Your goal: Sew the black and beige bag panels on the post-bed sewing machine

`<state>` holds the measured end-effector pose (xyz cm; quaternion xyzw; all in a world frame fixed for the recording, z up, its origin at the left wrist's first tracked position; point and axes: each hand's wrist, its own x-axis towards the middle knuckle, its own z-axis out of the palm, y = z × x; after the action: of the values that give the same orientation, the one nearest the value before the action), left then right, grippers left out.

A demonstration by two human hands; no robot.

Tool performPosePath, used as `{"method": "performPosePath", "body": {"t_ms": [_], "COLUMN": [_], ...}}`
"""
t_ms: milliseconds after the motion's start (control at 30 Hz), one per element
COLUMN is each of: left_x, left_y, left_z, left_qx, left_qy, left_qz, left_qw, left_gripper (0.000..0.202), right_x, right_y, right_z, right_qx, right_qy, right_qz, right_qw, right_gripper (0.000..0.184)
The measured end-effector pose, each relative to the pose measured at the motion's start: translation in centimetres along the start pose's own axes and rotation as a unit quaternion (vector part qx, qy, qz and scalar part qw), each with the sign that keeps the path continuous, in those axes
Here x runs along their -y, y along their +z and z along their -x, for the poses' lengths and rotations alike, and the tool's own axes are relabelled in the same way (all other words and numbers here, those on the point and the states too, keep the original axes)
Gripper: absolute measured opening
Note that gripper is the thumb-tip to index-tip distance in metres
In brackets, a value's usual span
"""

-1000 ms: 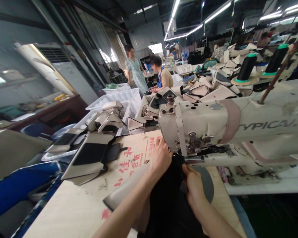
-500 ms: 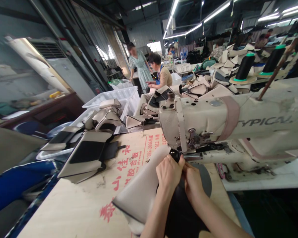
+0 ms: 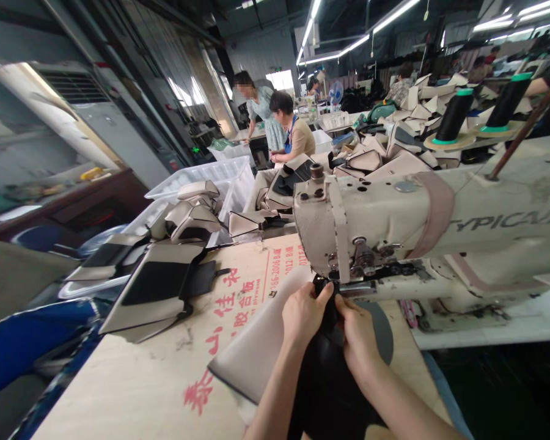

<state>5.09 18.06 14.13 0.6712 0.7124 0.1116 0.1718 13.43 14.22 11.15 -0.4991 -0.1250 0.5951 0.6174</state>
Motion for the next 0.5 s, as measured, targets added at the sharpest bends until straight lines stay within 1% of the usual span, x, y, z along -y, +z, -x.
{"method": "performPosePath", "body": {"t_ms": [100, 267, 367, 500], "left_x": [0.13, 0.22, 0.22, 0.24], "left_y": [-0.06, -0.46, -0.69, -0.66], "left_z": [0.03, 0.05, -0.22, -0.60], "left_qx": [0.000, 0.031, 0.039, 0.032], "left_qy": [0.005, 0.017, 0.026, 0.028], "left_qz": [0.005, 0.009, 0.008, 0.010], "left_qw": [1.000, 0.999, 0.999, 0.999], "left_gripper": [0.053, 0.050, 0.047, 0.046], "right_x": [0.08, 0.33, 0.42, 0.46], "right_y": [-0.16, -0.23, -0.08, -0.02], "right_z": [0.01, 0.12, 0.12, 0.02], "right_qx": [-0.005, -0.009, -0.020, -0.032], "right_qy": [-0.003, -0.008, -0.005, 0.000], "right_qz": [0.017, 0.052, 0.038, 0.028], "right_qw": [1.000, 0.999, 0.999, 0.999], "right_gripper": [0.039, 0.038, 0.037, 0.035]}}
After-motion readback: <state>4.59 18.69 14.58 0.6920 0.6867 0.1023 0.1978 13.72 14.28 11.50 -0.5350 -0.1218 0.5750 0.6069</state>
